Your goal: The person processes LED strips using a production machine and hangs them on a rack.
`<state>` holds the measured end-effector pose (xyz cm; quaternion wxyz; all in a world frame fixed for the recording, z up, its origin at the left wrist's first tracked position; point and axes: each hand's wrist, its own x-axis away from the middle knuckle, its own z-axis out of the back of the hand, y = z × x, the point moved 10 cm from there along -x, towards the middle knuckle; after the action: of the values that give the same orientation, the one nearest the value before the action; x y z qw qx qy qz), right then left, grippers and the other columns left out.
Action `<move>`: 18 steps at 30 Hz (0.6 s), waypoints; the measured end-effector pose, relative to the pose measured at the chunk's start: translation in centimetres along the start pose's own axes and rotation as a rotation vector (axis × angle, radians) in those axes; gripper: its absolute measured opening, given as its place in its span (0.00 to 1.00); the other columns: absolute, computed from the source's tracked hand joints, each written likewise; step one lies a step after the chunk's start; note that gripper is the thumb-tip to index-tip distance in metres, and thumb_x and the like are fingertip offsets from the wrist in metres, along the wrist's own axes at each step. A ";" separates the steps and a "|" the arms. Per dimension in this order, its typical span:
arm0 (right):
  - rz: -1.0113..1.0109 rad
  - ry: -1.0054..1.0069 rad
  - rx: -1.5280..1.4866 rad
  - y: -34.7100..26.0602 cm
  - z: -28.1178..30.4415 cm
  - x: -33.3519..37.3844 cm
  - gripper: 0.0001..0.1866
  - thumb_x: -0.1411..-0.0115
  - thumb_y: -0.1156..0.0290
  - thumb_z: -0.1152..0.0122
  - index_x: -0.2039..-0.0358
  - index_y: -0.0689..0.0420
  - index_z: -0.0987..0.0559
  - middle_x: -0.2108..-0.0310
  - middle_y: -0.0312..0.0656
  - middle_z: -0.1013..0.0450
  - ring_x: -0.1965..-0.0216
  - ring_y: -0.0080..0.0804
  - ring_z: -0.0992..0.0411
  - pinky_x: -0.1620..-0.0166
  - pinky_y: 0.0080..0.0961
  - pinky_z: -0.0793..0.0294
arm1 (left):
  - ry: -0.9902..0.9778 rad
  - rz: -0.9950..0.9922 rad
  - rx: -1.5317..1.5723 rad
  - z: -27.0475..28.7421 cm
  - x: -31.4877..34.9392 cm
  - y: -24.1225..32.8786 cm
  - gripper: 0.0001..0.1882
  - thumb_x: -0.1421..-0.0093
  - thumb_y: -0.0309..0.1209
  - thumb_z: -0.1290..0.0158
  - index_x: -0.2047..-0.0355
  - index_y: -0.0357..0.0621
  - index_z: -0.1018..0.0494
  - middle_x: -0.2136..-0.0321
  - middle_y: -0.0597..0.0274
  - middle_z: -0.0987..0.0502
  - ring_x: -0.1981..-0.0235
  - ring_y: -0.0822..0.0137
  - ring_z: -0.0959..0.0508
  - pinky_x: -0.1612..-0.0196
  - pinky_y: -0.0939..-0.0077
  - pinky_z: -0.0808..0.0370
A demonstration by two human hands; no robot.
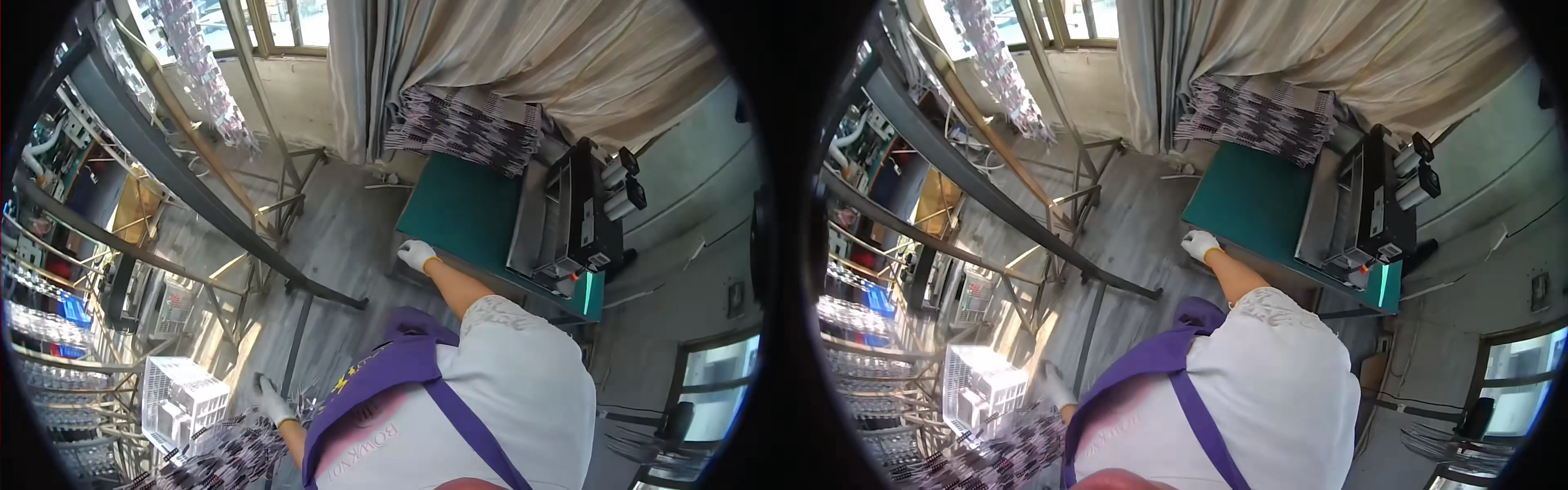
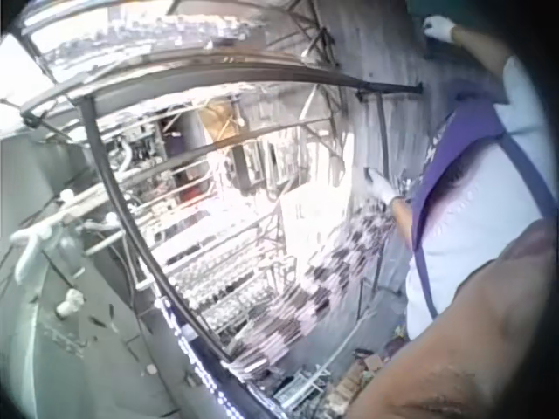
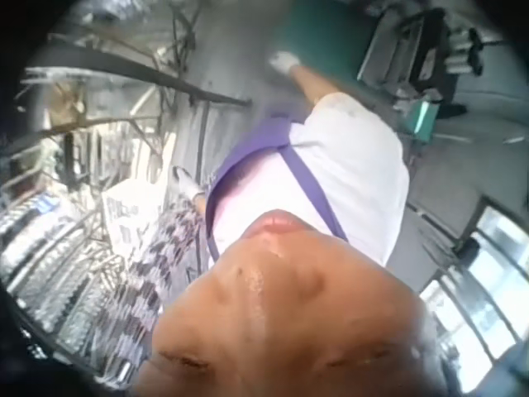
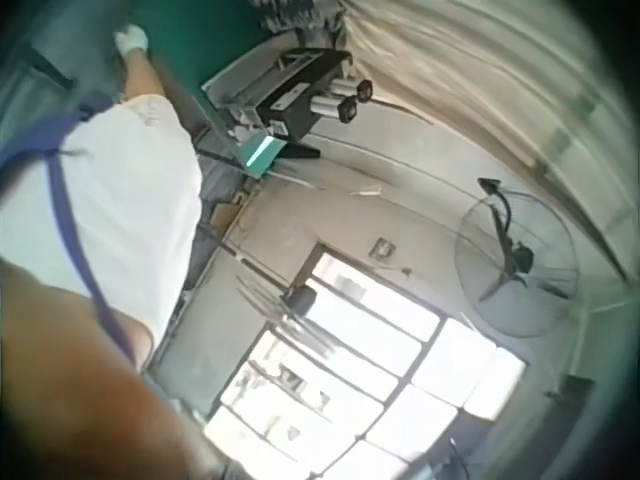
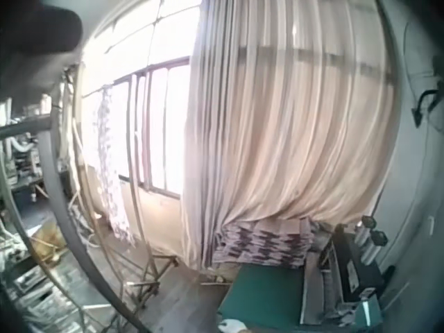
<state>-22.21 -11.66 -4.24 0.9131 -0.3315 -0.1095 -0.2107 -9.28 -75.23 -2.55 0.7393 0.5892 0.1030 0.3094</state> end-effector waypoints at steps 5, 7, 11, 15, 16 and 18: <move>-0.196 0.680 -0.250 11.0 19.1 -0.1 0.17 0.39 0.60 0.43 0.53 0.54 0.19 0.55 0.47 0.21 0.50 0.45 0.24 0.47 0.35 0.26 | -0.466 0.275 -0.118 -17.2 4.9 -2.1 0.20 0.34 0.35 0.48 0.46 0.38 0.28 0.76 0.67 0.29 0.79 0.78 0.33 0.76 0.82 0.34; -0.243 0.949 -0.335 14.6 27.3 0.2 0.18 0.39 0.60 0.44 0.52 0.53 0.20 0.54 0.47 0.21 0.51 0.47 0.24 0.46 0.38 0.26 | -0.503 0.274 -0.099 -21.2 4.4 -1.1 0.20 0.35 0.35 0.48 0.46 0.38 0.27 0.77 0.67 0.29 0.79 0.78 0.33 0.76 0.81 0.34; -0.343 1.176 -0.250 21.1 41.1 -2.7 0.27 0.42 0.54 0.42 0.44 0.55 0.25 0.50 0.53 0.24 0.48 0.52 0.26 0.43 0.41 0.29 | -0.567 0.252 -0.134 -29.2 4.3 2.3 0.19 0.35 0.34 0.48 0.47 0.37 0.28 0.76 0.67 0.29 0.80 0.77 0.33 0.77 0.82 0.34; -0.444 1.110 -0.325 23.8 47.7 -7.4 0.35 0.48 0.49 0.38 0.44 0.59 0.26 0.49 0.60 0.26 0.49 0.58 0.26 0.44 0.43 0.27 | -0.585 0.231 -0.058 -35.3 8.0 5.3 0.20 0.35 0.34 0.48 0.46 0.35 0.28 0.75 0.67 0.28 0.77 0.78 0.30 0.75 0.82 0.32; -0.439 1.104 -0.333 24.3 48.6 -8.7 0.35 0.48 0.49 0.38 0.44 0.59 0.26 0.49 0.60 0.26 0.49 0.58 0.26 0.44 0.43 0.27 | -0.602 0.238 -0.069 -36.7 8.8 5.4 0.21 0.35 0.33 0.48 0.44 0.36 0.29 0.74 0.67 0.28 0.76 0.78 0.30 0.74 0.83 0.31; -0.633 1.108 -0.497 29.0 49.0 -10.6 0.36 0.50 0.47 0.35 0.48 0.63 0.25 0.51 0.61 0.25 0.49 0.57 0.25 0.44 0.43 0.27 | -0.704 0.228 -0.095 -39.8 10.7 6.1 0.20 0.35 0.33 0.47 0.45 0.36 0.28 0.73 0.66 0.26 0.75 0.78 0.29 0.73 0.83 0.30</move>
<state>-21.32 43.60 13.03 0.6256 -0.3265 0.3340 -0.6249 -23.47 -36.22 -5.90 0.7168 0.6323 -0.2381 0.1725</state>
